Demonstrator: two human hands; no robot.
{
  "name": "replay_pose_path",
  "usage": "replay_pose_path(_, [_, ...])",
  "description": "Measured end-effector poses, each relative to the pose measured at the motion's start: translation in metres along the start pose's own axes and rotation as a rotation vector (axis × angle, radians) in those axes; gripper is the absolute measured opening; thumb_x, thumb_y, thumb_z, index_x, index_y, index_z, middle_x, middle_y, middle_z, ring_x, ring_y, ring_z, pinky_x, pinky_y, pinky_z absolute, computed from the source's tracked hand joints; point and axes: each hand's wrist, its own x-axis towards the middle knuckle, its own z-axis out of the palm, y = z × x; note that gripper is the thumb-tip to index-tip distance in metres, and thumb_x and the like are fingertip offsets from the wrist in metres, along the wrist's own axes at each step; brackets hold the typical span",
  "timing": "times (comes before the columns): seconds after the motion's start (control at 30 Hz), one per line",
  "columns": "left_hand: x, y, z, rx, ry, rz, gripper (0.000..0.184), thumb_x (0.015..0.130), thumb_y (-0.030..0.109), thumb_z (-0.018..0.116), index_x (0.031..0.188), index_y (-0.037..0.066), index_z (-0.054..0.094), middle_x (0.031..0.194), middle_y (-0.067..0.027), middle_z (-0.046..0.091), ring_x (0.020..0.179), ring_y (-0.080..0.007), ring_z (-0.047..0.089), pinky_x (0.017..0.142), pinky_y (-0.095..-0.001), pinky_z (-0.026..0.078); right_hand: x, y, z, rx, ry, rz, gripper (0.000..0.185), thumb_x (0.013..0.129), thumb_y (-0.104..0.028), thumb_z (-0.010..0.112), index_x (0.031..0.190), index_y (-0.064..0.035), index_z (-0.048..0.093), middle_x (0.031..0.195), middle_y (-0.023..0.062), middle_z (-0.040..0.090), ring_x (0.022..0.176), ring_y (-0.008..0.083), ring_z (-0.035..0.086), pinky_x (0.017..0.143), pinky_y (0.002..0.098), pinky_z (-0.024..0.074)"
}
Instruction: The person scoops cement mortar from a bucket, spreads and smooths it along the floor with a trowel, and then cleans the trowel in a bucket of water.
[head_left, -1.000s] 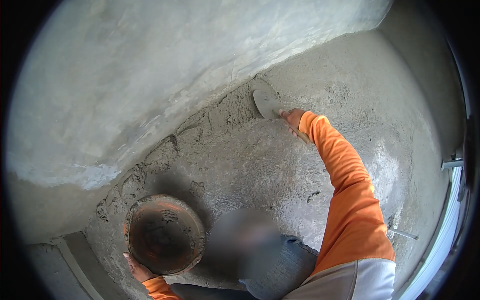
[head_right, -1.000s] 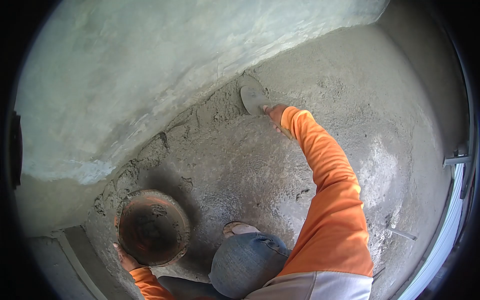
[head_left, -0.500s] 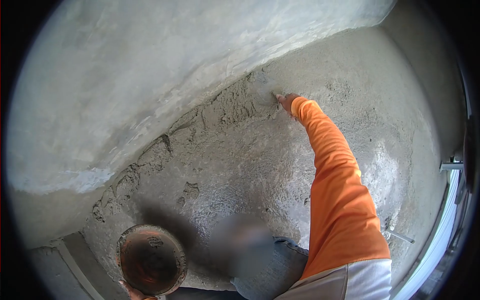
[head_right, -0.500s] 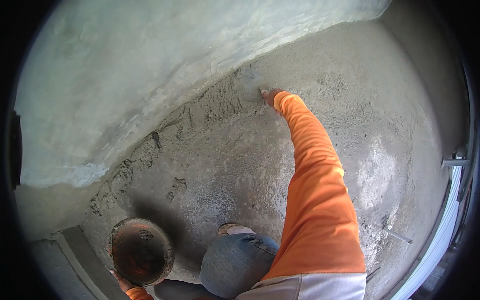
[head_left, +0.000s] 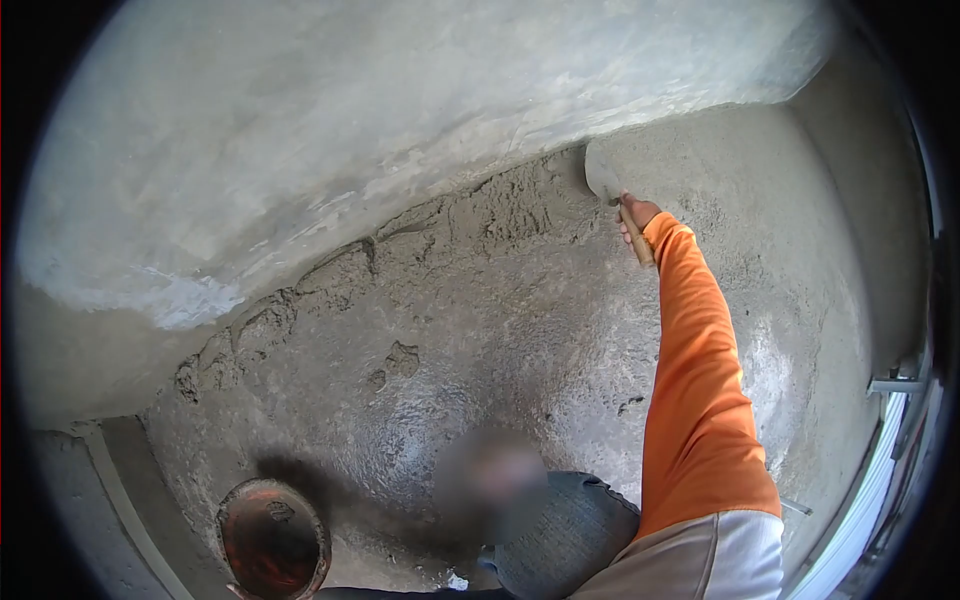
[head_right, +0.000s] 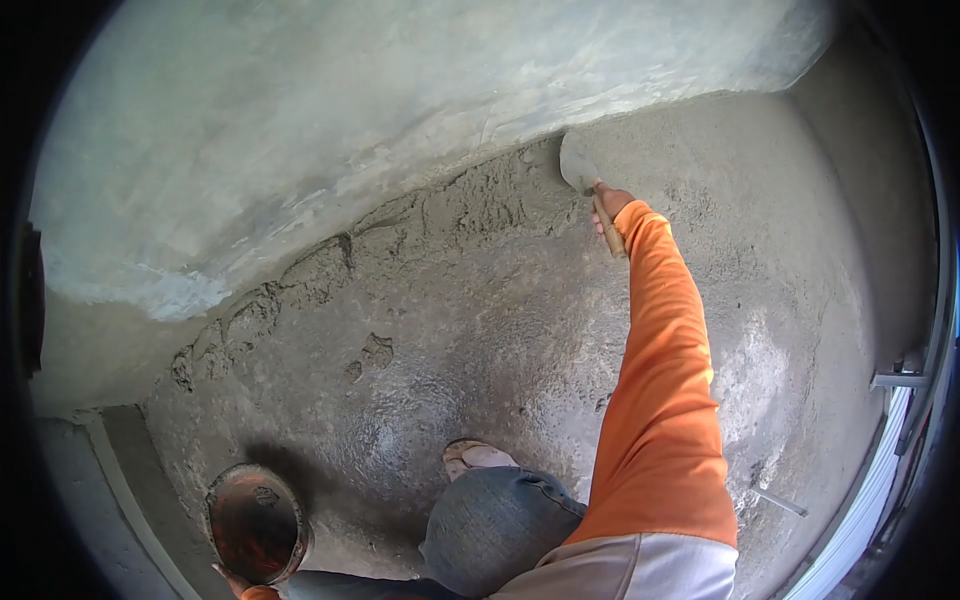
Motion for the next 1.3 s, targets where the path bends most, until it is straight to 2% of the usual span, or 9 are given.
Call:
replay_pose_path(0.27, [0.030, -0.034, -0.040, -0.106, 0.000, -0.055, 0.086, 0.080, 0.064, 0.040, 0.129, -0.006, 0.032, 0.129, -0.0157, 0.041, 0.114, -0.0270, 0.043, 0.098, -0.0319, 0.032, -0.006, -0.002, 0.146, 0.254, -0.084, -0.011, 0.050, 0.087, -0.051, 0.035, 0.075, -0.0038, 0.049, 0.058, 0.0067, 0.047, 0.045, 0.0209, 0.046, 0.043, 0.0380, 0.0430])
replay_pose_path(0.43, [0.022, -0.024, -0.033, 0.036, 0.047, -0.006, 0.086, 0.080, 0.064, 0.040, 0.130, -0.005, 0.032, 0.129, -0.0154, 0.041, 0.114, -0.0272, 0.043, 0.098, -0.0320, 0.031, -0.075, -0.010, 0.223, 0.065, -0.266, -0.045, 0.051, 0.088, -0.050, 0.035, 0.070, -0.0035, 0.047, 0.057, 0.0070, 0.047, 0.046, 0.0207, 0.047, 0.044, 0.0376, 0.0434])
replay_pose_path(0.53, [0.028, -0.019, -0.030, -0.046, 0.038, -0.060, 0.085, 0.080, 0.064, 0.040, 0.129, -0.005, 0.033, 0.129, -0.0153, 0.042, 0.114, -0.0269, 0.043, 0.098, -0.0319, 0.032, -0.069, -0.007, 0.234, -0.215, -0.246, -0.128, 0.055, 0.088, -0.050, 0.033, 0.075, 0.0003, 0.051, 0.061, 0.0105, 0.054, 0.049, 0.0232, 0.054, 0.047, 0.0389, 0.0458])
replay_pose_path(0.6, [0.024, -0.017, -0.028, -0.075, 0.051, -0.086, 0.085, 0.080, 0.064, 0.040, 0.129, -0.005, 0.033, 0.129, -0.0152, 0.042, 0.114, -0.0269, 0.043, 0.098, -0.0319, 0.032, -0.034, -0.013, 0.210, -0.945, -0.006, -0.347, 0.068, 0.086, -0.055, 0.030, 0.098, 0.0069, 0.055, 0.069, 0.0181, 0.060, 0.061, 0.0293, 0.061, 0.059, 0.0419, 0.0486])
replay_pose_path(0.67, [0.019, -0.011, -0.023, -0.134, 0.045, 0.004, 0.081, 0.082, 0.059, 0.044, 0.124, -0.010, 0.038, 0.123, -0.0165, 0.046, 0.105, -0.0226, 0.048, 0.092, -0.0296, 0.037, -0.026, -0.021, 0.162, -1.001, 0.021, -0.306, 0.073, 0.086, -0.058, 0.026, 0.094, 0.0083, 0.057, 0.070, 0.0212, 0.061, 0.064, 0.0309, 0.062, 0.062, 0.0437, 0.0483])
replay_pose_path(0.87, [0.000, -0.001, -0.023, 0.018, 0.046, -0.051, 0.077, 0.082, 0.056, 0.046, 0.121, -0.011, 0.042, 0.120, -0.0161, 0.048, 0.102, -0.0214, 0.050, 0.090, -0.0277, 0.038, -0.002, 0.005, 0.109, -0.415, 0.048, -0.013, 0.059, 0.087, -0.052, 0.031, 0.087, 0.0021, 0.054, 0.065, 0.0142, 0.056, 0.051, 0.0268, 0.056, 0.049, 0.0428, 0.0478])
replay_pose_path(1.0, [-0.009, -0.008, -0.021, -0.227, 0.002, -0.026, 0.079, 0.081, 0.057, 0.048, 0.119, -0.012, 0.043, 0.117, -0.0157, 0.049, 0.100, -0.0218, 0.051, 0.089, -0.0292, 0.040, -0.018, 0.019, 0.179, 0.094, -0.055, -0.056, 0.052, 0.086, -0.054, 0.033, 0.072, -0.0054, 0.047, 0.056, 0.0073, 0.046, 0.042, 0.0215, 0.045, 0.042, 0.0392, 0.0426])
replay_pose_path(1.13, [-0.007, -0.004, -0.018, -0.114, 0.123, -0.046, 0.080, 0.079, 0.058, 0.049, 0.118, -0.012, 0.044, 0.114, -0.0160, 0.051, 0.097, -0.0224, 0.052, 0.087, -0.0303, 0.041, -0.097, -0.007, 0.306, 0.212, -0.345, 0.046, 0.050, 0.086, -0.053, 0.036, 0.076, -0.0051, 0.047, 0.057, 0.0060, 0.047, 0.046, 0.0207, 0.047, 0.044, 0.0382, 0.0435])
replay_pose_path(1.3, [-0.018, 0.012, -0.006, -0.166, 0.045, -0.005, 0.082, 0.077, 0.061, 0.051, 0.113, -0.014, 0.047, 0.110, -0.0166, 0.054, 0.092, -0.0231, 0.054, 0.084, -0.0313, 0.043, -0.128, -0.010, 0.345, -0.262, -0.326, -0.054, 0.054, 0.086, -0.050, 0.036, 0.094, 0.0008, 0.052, 0.078, 0.0149, 0.057, 0.059, 0.0261, 0.057, 0.057, 0.0414, 0.0480])
